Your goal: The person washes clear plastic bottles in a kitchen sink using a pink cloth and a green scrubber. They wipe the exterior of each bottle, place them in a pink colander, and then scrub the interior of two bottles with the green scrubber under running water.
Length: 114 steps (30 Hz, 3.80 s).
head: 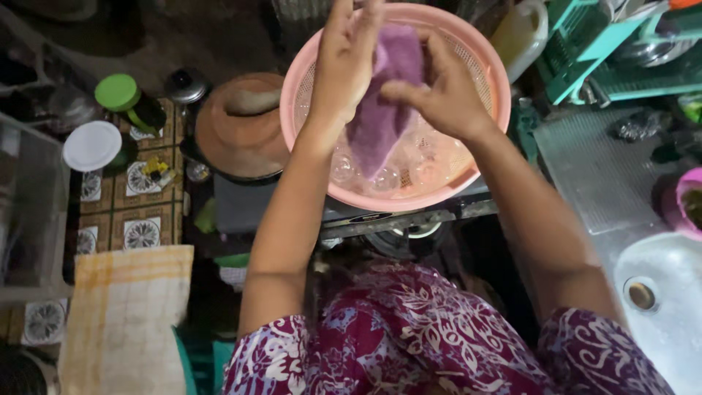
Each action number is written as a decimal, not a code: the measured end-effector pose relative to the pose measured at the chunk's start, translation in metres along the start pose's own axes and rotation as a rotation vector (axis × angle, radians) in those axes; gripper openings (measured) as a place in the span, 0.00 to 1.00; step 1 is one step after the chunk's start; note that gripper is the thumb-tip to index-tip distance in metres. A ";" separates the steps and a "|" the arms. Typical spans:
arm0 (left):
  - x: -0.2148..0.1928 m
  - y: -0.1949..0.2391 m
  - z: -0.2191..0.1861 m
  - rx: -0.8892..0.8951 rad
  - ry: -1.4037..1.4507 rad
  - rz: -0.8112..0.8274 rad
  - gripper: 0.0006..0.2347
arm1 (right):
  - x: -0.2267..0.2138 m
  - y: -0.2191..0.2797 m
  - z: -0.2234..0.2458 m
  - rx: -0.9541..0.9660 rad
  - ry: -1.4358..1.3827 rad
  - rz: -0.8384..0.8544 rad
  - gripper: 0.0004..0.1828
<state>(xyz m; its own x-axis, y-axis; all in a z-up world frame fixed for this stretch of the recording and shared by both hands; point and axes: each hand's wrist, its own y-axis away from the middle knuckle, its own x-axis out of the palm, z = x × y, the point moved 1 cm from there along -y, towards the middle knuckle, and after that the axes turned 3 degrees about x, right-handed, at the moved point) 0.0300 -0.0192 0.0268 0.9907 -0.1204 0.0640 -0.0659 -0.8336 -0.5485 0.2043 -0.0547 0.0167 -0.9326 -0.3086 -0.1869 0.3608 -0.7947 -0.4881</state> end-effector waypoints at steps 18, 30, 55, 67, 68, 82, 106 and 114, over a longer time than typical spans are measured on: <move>-0.052 0.079 -0.031 -0.223 -0.074 0.019 0.08 | -0.053 0.011 -0.022 0.128 -0.116 -0.090 0.15; -0.115 0.058 -0.107 -0.460 -0.716 0.498 0.15 | -0.017 0.002 0.038 -0.028 0.488 0.261 0.11; -0.239 0.070 -0.004 -0.378 0.150 -0.019 0.20 | 0.184 -0.049 -0.013 -0.238 0.342 0.099 0.13; -0.254 0.097 -0.020 -0.479 0.153 0.065 0.13 | 0.192 -0.060 -0.010 0.218 0.190 -0.098 0.13; -0.250 0.107 -0.023 -0.516 0.233 0.042 0.13 | 0.193 -0.058 -0.008 0.139 0.228 -0.124 0.12; -0.275 0.255 -0.044 -0.150 -0.270 -0.343 0.15 | 0.261 -0.012 -0.004 0.489 -0.528 0.548 0.32; -0.359 0.389 -0.175 -0.116 -1.156 -0.790 0.13 | 0.462 0.012 0.009 -0.521 0.087 0.402 0.30; -0.377 0.399 -0.246 -0.350 -1.231 -0.390 0.16 | 0.551 0.052 0.023 -0.262 0.119 0.711 0.13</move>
<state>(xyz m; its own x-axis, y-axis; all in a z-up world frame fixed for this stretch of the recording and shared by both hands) -0.3994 -0.4386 -0.0114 0.4008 0.5625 -0.7232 0.4007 -0.8175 -0.4137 -0.2910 -0.2782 -0.0916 -0.4760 -0.6293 -0.6144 0.8754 -0.2716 -0.4000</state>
